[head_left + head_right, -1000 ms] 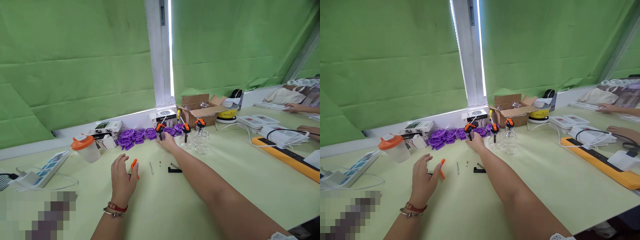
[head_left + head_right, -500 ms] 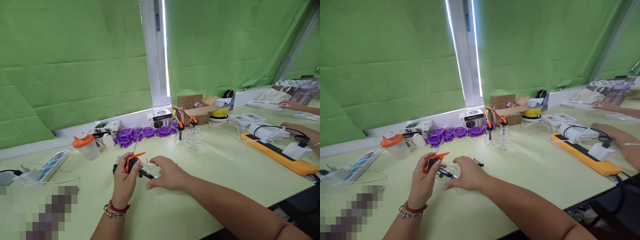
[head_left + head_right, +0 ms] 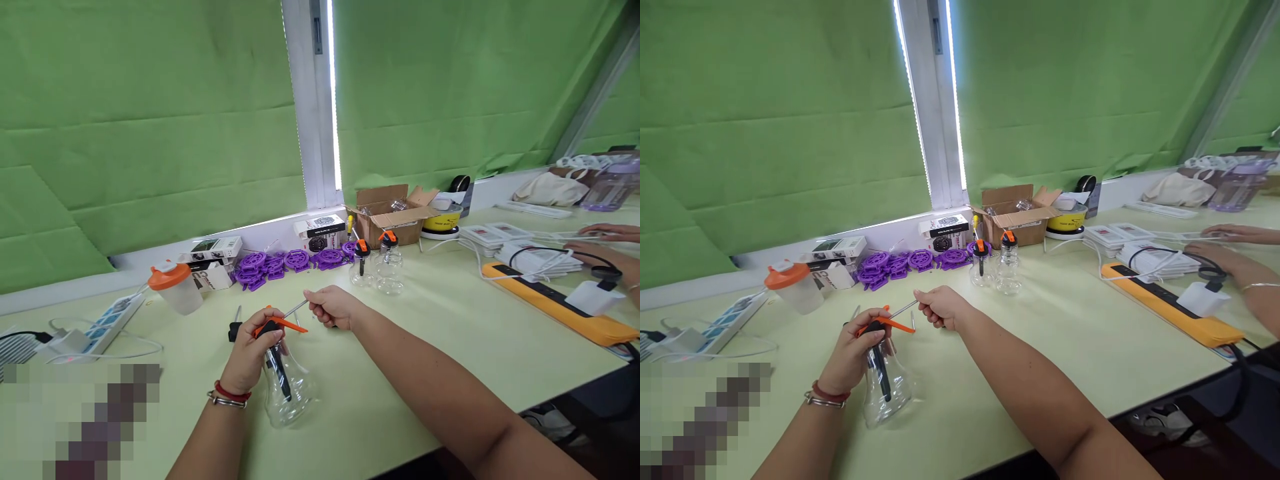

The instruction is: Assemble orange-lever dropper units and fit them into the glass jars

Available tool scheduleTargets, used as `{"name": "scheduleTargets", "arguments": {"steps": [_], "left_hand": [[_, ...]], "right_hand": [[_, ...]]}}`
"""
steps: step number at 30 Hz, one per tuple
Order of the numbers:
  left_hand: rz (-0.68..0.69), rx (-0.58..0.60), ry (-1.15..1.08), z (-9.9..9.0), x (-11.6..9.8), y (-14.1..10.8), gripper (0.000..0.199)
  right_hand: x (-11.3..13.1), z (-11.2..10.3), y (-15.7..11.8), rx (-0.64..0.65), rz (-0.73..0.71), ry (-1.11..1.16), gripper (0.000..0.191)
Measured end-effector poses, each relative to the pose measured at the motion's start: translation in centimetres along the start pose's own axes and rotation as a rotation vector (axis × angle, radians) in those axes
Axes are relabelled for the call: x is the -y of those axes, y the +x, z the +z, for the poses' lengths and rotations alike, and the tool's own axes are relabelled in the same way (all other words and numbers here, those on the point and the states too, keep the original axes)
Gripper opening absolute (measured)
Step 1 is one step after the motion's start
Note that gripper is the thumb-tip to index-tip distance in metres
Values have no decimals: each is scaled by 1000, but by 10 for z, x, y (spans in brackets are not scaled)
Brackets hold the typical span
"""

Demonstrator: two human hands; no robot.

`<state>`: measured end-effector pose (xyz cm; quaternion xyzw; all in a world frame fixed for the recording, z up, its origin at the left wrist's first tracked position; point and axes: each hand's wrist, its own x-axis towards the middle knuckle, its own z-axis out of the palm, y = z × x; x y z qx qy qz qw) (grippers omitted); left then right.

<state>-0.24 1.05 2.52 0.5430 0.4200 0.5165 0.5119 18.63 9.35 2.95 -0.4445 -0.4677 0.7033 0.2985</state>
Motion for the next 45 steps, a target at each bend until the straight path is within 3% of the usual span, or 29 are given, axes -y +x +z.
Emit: {"name": "scheduleTargets", "arguments": {"steps": [4, 7, 9, 15, 19, 24, 29, 33, 38, 41, 45], "left_hand": [[-25, -14, -49, -2, 1, 1, 27], [-73, -42, -153, -3, 3, 3, 26], [-99, -59, -201, -4, 4, 5, 25], [-139, -44, -176, -7, 12, 9, 23], [-149, -57, -170, -4, 10, 9, 23], [-154, -69, -186, -3, 5, 9, 22], [-167, -84, -178, -9, 8, 13, 25], [-174, -78, -192, -10, 9, 13, 26], [-170, -56, -239, -9, 7, 11, 24], [-169, -55, -249, -8, 7, 11, 23], [-175, -23, -245, -6, 8, 11, 22]], "right_hand": [[-2, 2, 5, 24, -57, 98, 30], [-7, 1, 8, 41, -183, 112, 15], [-11, -1, 11, 67, -248, 114, 14], [-17, -4, 22, -18, -151, -20, 34], [-17, -5, 22, -7, -242, 3, 18], [-17, -5, 19, 2, -165, -70, 31], [-17, -7, 20, 30, -192, 8, 16], [-18, -8, 23, 6, -118, 12, 28], [-16, -10, 22, 50, -198, 85, 15], [-17, -11, 22, 91, -197, 127, 17], [-20, -12, 28, 51, -228, 104, 23]]}}
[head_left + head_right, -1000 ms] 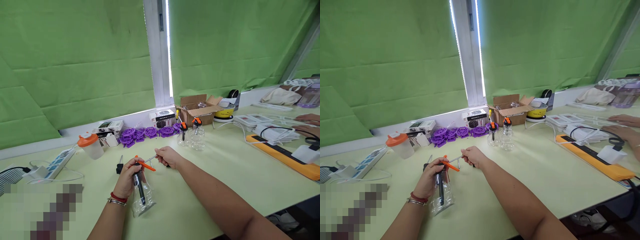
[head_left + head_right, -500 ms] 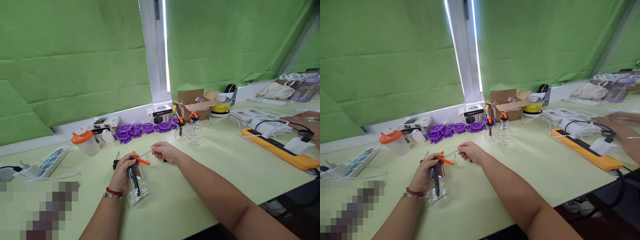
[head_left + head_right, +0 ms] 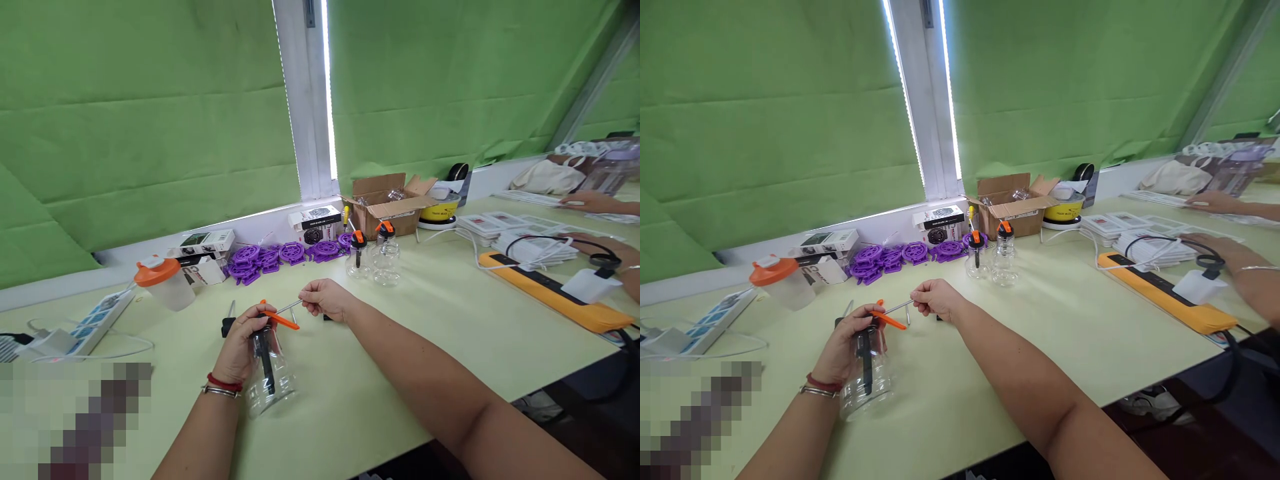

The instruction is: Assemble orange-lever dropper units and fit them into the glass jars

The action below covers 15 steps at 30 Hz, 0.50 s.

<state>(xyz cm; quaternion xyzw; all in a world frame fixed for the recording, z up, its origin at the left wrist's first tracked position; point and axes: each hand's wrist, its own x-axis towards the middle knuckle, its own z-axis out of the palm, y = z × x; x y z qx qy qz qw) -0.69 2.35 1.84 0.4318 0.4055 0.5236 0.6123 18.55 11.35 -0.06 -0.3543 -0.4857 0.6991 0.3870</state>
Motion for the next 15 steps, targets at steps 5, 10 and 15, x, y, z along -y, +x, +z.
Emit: {"name": "scheduleTargets", "arguments": {"steps": [5, 10, 15], "left_hand": [[29, -36, -10, 1, -4, -1, 24], [44, -131, -37, 3, -10, -2, 28], [36, -139, -51, 3, -11, -3, 27]], "right_hand": [[3, -5, 4, -186, -189, -260, 24], [-1, -3, 7, -211, -306, -1254, 14], [-13, 7, 14, -76, -333, -1491, 8]]}}
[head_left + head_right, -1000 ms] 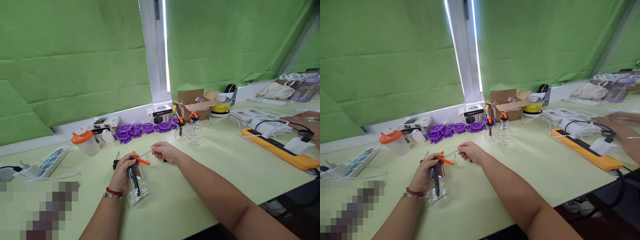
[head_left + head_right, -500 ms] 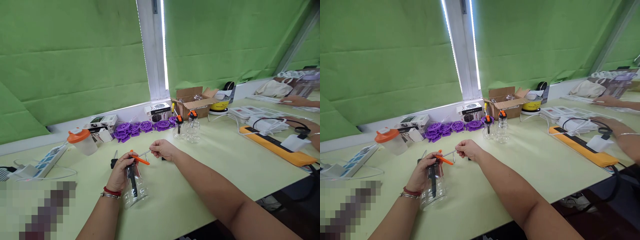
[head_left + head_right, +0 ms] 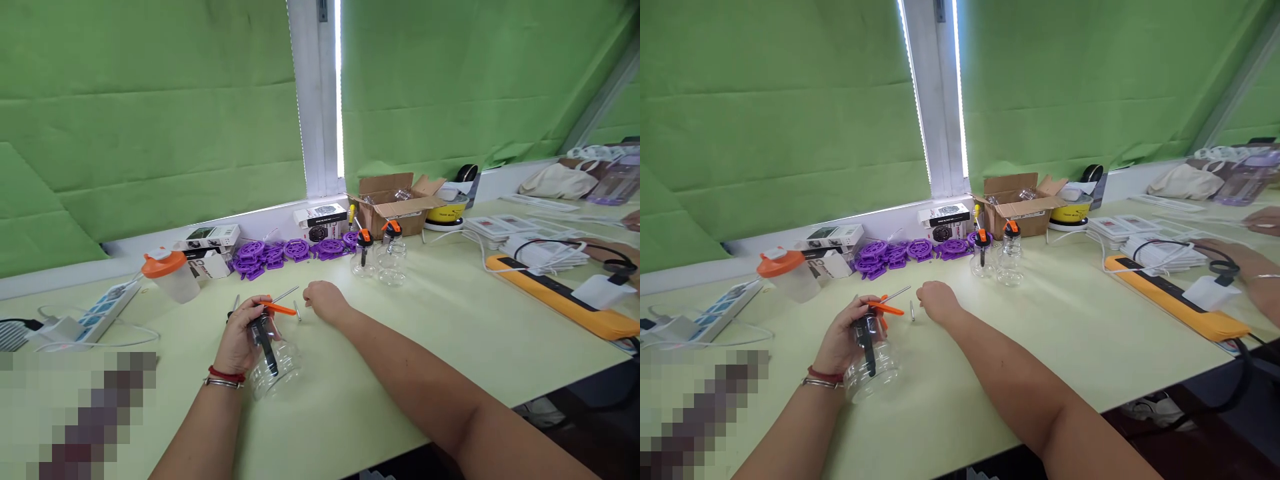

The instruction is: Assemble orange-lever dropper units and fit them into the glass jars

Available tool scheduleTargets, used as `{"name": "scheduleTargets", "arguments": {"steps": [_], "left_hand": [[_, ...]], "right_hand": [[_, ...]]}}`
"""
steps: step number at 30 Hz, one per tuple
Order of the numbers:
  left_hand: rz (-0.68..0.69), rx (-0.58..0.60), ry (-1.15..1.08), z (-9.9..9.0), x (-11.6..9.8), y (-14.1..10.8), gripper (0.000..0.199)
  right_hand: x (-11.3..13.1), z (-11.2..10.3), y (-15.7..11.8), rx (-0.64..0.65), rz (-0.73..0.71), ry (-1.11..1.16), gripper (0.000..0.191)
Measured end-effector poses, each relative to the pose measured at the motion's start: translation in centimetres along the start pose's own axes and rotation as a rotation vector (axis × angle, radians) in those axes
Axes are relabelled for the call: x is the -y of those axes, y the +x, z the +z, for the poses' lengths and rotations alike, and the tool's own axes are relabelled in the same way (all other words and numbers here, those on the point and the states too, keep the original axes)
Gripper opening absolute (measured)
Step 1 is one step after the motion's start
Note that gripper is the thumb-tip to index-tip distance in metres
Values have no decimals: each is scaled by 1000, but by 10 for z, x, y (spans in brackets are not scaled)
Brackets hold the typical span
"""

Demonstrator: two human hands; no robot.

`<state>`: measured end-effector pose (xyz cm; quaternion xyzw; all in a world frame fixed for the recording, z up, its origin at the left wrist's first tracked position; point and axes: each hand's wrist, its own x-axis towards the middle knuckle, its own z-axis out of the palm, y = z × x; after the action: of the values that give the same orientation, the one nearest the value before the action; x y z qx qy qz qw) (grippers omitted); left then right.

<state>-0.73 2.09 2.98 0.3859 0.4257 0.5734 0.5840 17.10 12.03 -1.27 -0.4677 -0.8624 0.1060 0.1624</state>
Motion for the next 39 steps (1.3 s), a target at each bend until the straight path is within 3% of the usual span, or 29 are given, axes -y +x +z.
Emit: {"name": "scheduleTargets", "arguments": {"steps": [9, 18, 20, 22, 24, 26, 28, 30, 33, 36, 39], "left_hand": [[19, 34, -17, -3, 1, 0, 24], [20, 15, -21, -2, 0, 0, 25], [40, 10, -20, -2, 1, 0, 26], [75, 7, -22, 0, 3, 0, 27], [134, -8, -26, 3, 5, 0, 29], [230, -43, -31, 6, 7, -2, 31], [328, -87, -20, 10, 8, -3, 34], [397, -129, 4, 12, 8, -5, 39], [430, -154, 85, 12, 9, -6, 41], [411, -138, 255, 10, 9, -7, 34], [321, -135, 460, 8, 6, -8, 32]], "right_hand": [[4, 0, -3, 31, -69, -193, 16], [10, -11, -9, -29, -48, -180, 15], [14, -19, -16, -103, -10, -34, 23], [19, -26, -26, -116, 62, 279, 33], [25, -32, -38, 19, 163, 681, 45], [31, -38, -47, 246, 236, 1044, 56], [36, -43, -53, 451, 255, 1310, 59], [39, -48, -55, 533, 250, 1479, 52], [37, -54, -53, 418, 294, 1601, 38], [31, -55, -48, 284, 359, 1625, 36], [28, -52, -46, 273, 339, 1550, 39]]}}
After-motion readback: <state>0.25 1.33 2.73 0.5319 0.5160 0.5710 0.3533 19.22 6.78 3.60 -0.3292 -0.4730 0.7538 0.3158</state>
